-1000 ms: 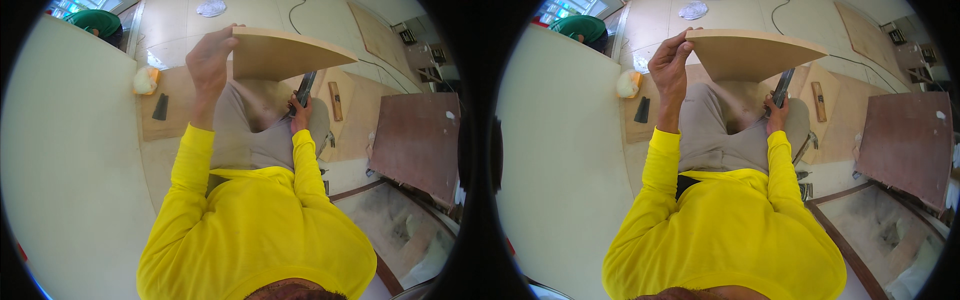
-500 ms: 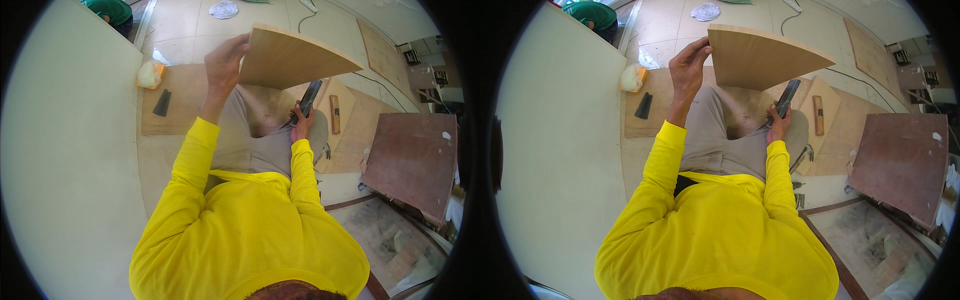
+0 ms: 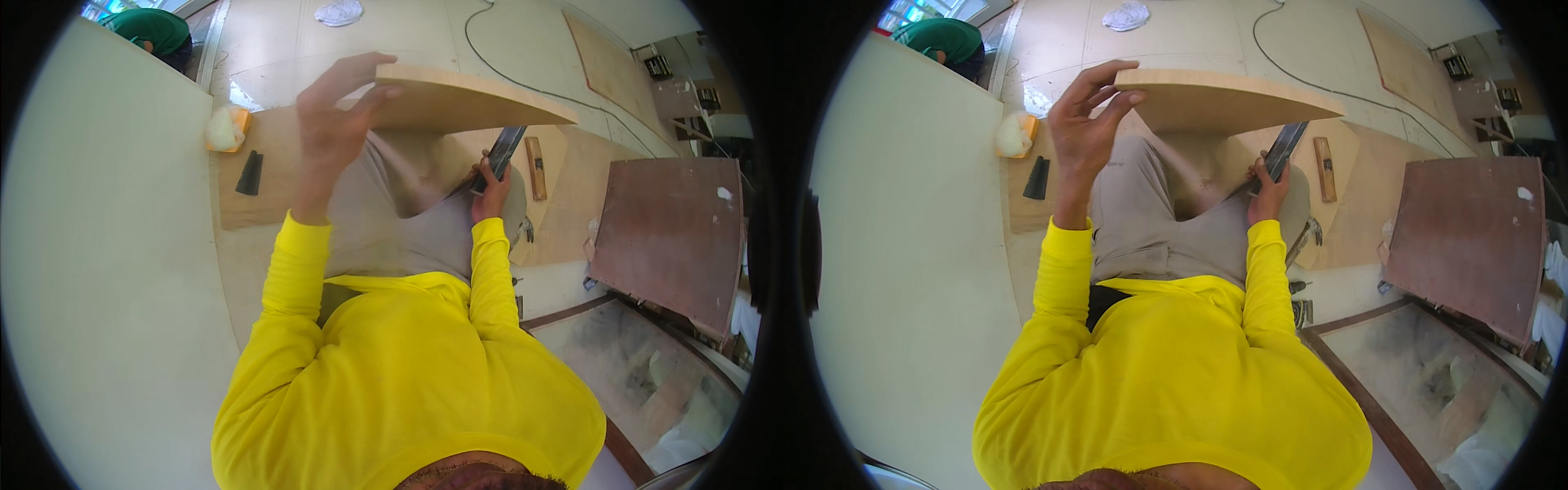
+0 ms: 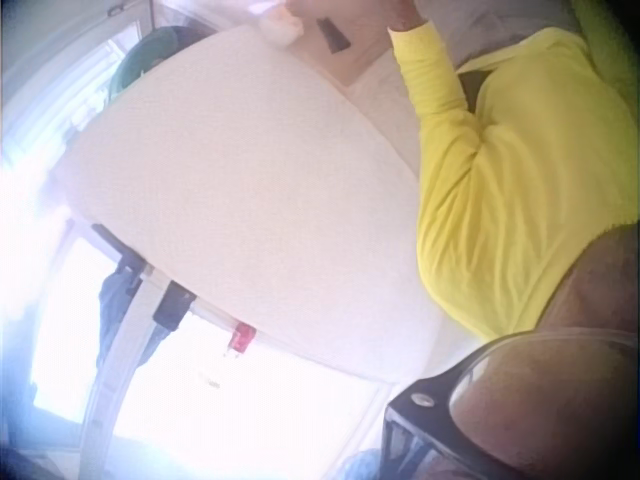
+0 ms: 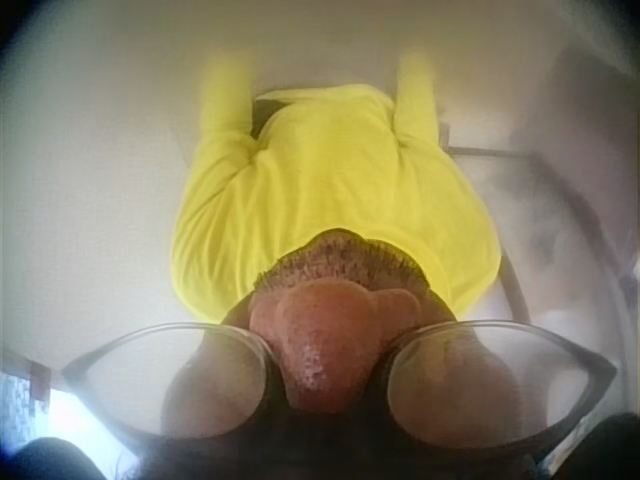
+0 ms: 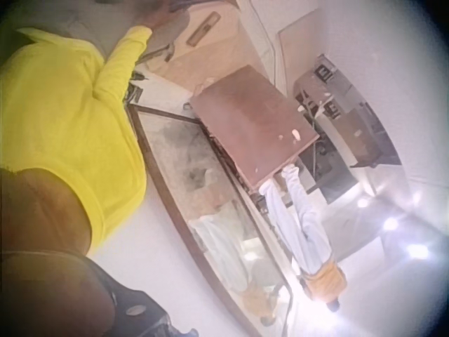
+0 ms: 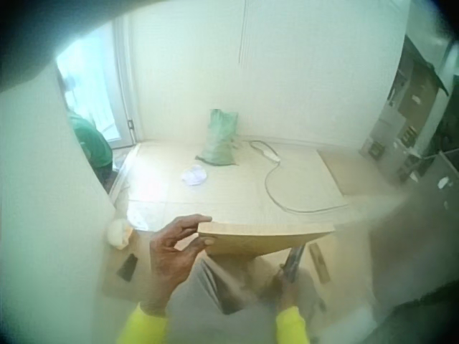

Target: The person sits on the floor and uses a metal scraper to smooth the edges and surfaces of a wooden plank. They repeatedly scrape along the edges and faces, turning the plank to work different sides.

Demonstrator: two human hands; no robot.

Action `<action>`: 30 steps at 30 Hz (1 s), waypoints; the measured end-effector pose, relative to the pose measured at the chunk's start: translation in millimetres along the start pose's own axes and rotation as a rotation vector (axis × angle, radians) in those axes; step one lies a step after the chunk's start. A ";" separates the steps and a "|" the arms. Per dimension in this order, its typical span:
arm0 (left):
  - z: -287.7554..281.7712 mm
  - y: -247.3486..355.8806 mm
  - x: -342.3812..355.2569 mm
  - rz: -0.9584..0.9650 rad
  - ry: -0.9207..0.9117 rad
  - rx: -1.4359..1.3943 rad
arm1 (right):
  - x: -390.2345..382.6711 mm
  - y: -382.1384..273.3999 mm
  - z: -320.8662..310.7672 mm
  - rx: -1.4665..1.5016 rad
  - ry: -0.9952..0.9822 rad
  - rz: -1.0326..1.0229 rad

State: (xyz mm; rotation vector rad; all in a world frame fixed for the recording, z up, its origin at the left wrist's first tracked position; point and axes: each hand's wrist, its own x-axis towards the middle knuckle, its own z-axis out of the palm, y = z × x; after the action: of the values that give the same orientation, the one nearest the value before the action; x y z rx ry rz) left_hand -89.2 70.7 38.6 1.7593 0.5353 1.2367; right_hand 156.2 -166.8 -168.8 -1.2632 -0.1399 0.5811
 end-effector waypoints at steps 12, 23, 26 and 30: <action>-58.2 26.5 -36.6 0.110 -0.360 0.215 | -42.2 -99.3 -2.4 0.135 -0.435 -0.029; -54.3 -3.4 -67.1 -0.302 0.213 -0.289 | -98.0 -69.5 17.8 0.027 -0.461 0.139; -40.5 17.0 -85.5 -0.565 0.389 -0.406 | -97.3 -67.1 22.1 0.093 -0.530 0.167; -41.2 46.2 -88.8 -0.588 0.410 -0.571 | -91.5 -65.7 23.2 0.046 -0.587 0.202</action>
State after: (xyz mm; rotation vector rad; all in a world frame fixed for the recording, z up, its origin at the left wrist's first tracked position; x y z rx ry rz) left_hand -169.1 -2.5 36.2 0.7896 0.7722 1.1635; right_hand 91.0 -203.1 -81.4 -1.0376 -0.4875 1.1150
